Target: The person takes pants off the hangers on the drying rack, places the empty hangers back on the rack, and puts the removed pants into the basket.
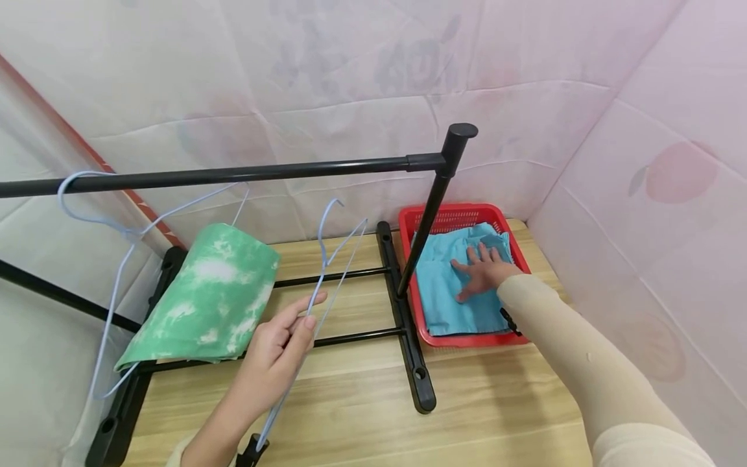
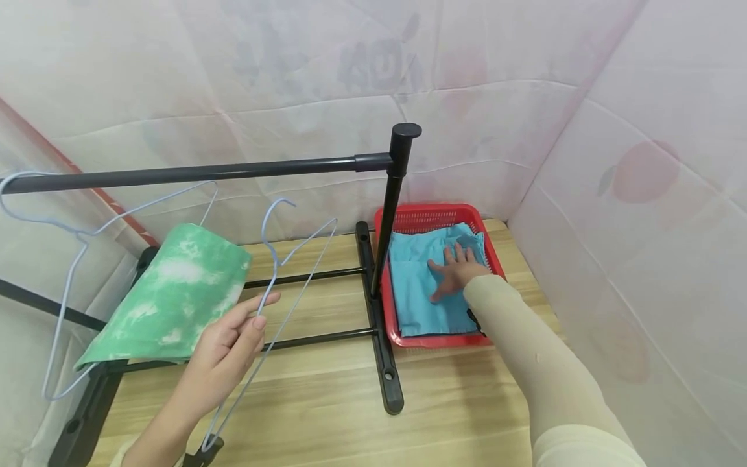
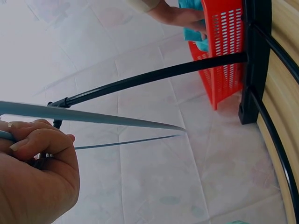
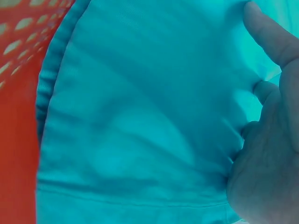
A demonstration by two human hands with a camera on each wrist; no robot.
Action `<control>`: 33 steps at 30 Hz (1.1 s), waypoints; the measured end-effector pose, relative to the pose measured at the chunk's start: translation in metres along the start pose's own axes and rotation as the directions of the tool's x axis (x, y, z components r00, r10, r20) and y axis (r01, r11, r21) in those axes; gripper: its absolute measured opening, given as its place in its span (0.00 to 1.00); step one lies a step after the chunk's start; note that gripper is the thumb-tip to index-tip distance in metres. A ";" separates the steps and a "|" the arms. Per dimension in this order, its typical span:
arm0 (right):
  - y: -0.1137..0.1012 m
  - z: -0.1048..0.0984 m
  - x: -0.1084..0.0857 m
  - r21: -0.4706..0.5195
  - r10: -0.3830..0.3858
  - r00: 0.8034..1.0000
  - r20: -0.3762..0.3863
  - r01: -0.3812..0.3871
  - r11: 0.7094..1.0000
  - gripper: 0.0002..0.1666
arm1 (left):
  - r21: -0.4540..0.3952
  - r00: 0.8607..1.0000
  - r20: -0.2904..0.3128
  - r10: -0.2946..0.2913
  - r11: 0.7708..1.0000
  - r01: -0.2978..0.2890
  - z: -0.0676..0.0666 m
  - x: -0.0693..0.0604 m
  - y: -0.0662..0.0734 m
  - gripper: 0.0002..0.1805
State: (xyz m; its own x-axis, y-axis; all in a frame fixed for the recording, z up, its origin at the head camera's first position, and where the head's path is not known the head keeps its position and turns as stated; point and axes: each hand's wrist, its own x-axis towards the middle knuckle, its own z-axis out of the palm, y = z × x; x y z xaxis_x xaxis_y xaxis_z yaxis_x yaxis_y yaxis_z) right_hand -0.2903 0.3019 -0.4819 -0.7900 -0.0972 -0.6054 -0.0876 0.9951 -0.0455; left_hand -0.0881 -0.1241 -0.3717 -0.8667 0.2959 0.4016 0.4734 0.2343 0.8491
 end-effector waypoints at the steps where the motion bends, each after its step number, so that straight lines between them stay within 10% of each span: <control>1: 0.000 0.000 0.001 -0.005 0.001 1.000 0.004 -0.001 1.000 0.72 | -0.001 1.000 -0.003 0.003 1.000 -0.003 0.000 0.000 0.000 0.20; 20: 0.006 0.008 -0.004 -0.040 -0.157 0.983 -0.090 0.154 0.987 0.66 | 0.021 0.996 -0.044 0.075 0.997 -0.074 -0.001 -0.006 0.002 0.21; 33: 0.017 0.050 -0.052 -0.152 -0.304 0.940 -0.157 0.281 0.948 0.58 | -0.004 1.000 -0.011 -0.017 1.000 0.017 -0.006 -0.009 0.007 0.20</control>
State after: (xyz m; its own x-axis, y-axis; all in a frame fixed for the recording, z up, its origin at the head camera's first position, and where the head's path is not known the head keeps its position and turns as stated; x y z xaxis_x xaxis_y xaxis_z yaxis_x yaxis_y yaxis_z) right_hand -0.2210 0.3243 -0.4909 -0.8110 -0.3963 -0.4303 -0.3974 0.9130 -0.0920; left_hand -0.0777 -0.1308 -0.3676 -0.8764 0.2821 0.3903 0.4578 0.2361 0.8572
